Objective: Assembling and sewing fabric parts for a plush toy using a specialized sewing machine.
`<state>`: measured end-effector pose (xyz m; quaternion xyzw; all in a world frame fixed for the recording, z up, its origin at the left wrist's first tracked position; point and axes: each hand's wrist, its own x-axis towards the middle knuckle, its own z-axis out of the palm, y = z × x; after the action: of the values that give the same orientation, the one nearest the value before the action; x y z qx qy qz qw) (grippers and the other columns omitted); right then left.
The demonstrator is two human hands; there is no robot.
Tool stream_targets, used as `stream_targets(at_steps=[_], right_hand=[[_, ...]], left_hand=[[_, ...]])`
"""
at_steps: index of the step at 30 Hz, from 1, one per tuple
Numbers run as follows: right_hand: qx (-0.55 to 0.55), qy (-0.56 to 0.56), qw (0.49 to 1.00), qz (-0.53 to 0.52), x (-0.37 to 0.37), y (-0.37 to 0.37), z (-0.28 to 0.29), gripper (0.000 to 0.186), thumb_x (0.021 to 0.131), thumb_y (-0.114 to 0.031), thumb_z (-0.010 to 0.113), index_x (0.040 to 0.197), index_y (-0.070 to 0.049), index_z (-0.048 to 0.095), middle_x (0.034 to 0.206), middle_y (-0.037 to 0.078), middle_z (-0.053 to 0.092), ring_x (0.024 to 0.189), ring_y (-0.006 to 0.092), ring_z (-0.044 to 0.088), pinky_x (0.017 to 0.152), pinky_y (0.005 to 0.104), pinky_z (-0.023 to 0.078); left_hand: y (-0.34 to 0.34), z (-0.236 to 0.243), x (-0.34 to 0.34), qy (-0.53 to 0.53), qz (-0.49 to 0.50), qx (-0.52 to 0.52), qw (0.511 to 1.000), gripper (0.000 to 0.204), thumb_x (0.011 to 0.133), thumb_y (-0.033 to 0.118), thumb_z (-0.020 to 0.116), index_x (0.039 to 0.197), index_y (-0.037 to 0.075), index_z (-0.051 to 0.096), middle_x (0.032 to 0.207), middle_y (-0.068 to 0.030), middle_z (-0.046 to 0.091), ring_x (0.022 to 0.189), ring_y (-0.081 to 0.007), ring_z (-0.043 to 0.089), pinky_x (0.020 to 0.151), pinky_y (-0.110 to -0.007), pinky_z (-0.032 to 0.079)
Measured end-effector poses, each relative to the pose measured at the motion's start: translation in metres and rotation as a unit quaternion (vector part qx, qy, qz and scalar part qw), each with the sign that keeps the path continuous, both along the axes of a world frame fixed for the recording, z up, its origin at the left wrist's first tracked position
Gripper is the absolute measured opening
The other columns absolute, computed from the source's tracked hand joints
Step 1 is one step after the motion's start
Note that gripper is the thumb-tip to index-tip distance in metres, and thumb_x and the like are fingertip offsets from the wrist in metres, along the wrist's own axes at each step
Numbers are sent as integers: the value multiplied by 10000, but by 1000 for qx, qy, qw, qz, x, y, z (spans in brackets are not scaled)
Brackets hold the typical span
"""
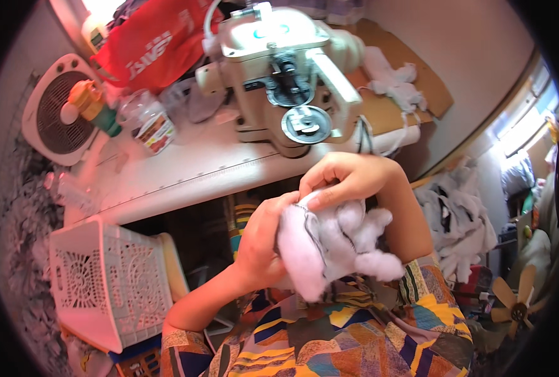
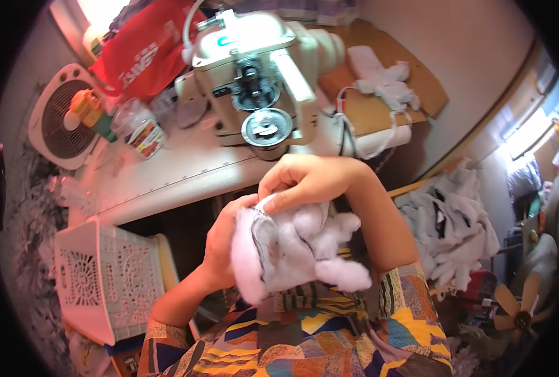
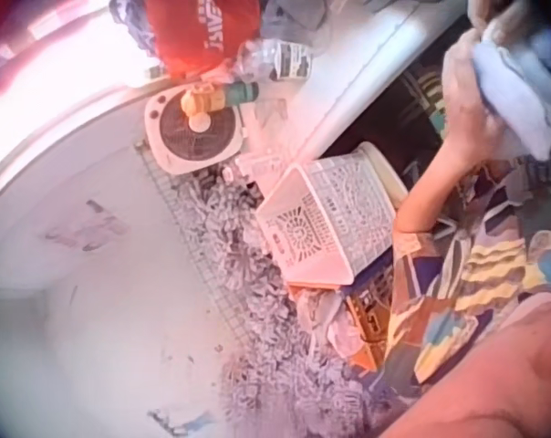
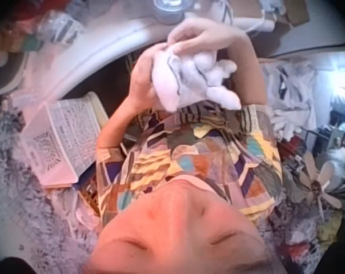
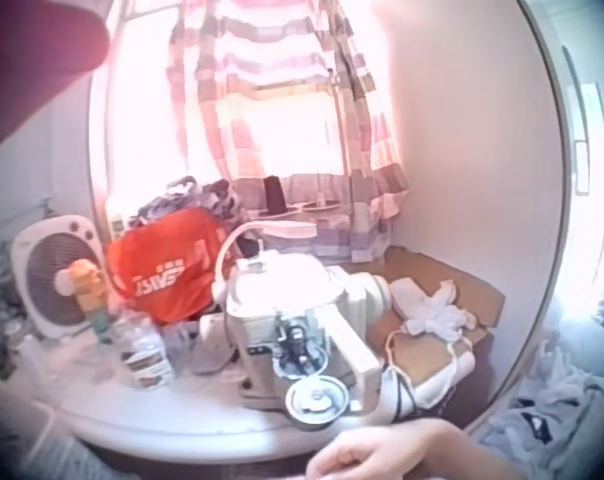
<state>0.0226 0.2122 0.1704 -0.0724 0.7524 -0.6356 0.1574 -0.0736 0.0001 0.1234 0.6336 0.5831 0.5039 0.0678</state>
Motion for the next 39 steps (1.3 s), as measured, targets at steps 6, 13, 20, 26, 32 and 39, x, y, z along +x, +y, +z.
stream_targets(at_steps=[6, 13, 20, 26, 32, 39], right_hand=[[15, 105, 993, -53, -15, -45, -40, 268, 939, -229, 586, 1054, 9, 631, 931, 50, 661, 853, 98, 565, 802, 275, 468], [159, 253, 912, -282, -19, -78, -55, 348, 796, -119, 707, 1113, -7, 617, 994, 126, 597, 925, 265, 611, 802, 333, 495], [153, 356, 860, -332, -45, -103, -73, 327, 684, 52, 740, 996, -30, 681, 842, 83, 619, 717, 220, 626, 612, 303, 516], [-66, 253, 873, -412, -48, -96, -93, 99, 795, 82, 656, 867, 22, 623, 830, 119, 634, 713, 152, 629, 629, 255, 519], [-279, 200, 844, -412, -42, -81, -103, 59, 894, 11, 599, 918, 3, 545, 870, 94, 588, 722, 117, 587, 633, 214, 479], [22, 176, 922, -344, -42, -87, -88, 175, 757, -62, 743, 861, -24, 608, 825, 73, 574, 702, 142, 565, 617, 259, 456]], left_hand=[[-54, -19, -18, -418, 31, -85, 904, 269, 981, 131, 497, 1212, -3, 533, 1183, -55, 580, 1055, -142, 556, 923, -304, 441], [-51, -49, -32, -528, 69, -73, 843, 320, 960, 90, 448, 1267, 2, 448, 1215, -80, 536, 1128, -162, 508, 991, -324, 383], [-54, -65, -36, -564, 2, -132, 815, 395, 919, 131, 425, 1286, -11, 450, 1221, -76, 527, 1124, -161, 501, 994, -316, 375], [-54, -68, -39, -558, 57, -103, 821, 288, 943, 172, 542, 1179, 7, 549, 1053, -35, 617, 951, -97, 560, 858, -284, 457], [-54, -66, -43, -624, 42, -128, 769, 273, 948, 163, 509, 1148, -15, 565, 1072, -37, 616, 944, -84, 555, 852, -276, 452], [-49, -63, -41, -594, 102, -151, 784, 272, 926, 240, 544, 1033, -7, 577, 931, -61, 621, 822, -112, 575, 748, -266, 468]])
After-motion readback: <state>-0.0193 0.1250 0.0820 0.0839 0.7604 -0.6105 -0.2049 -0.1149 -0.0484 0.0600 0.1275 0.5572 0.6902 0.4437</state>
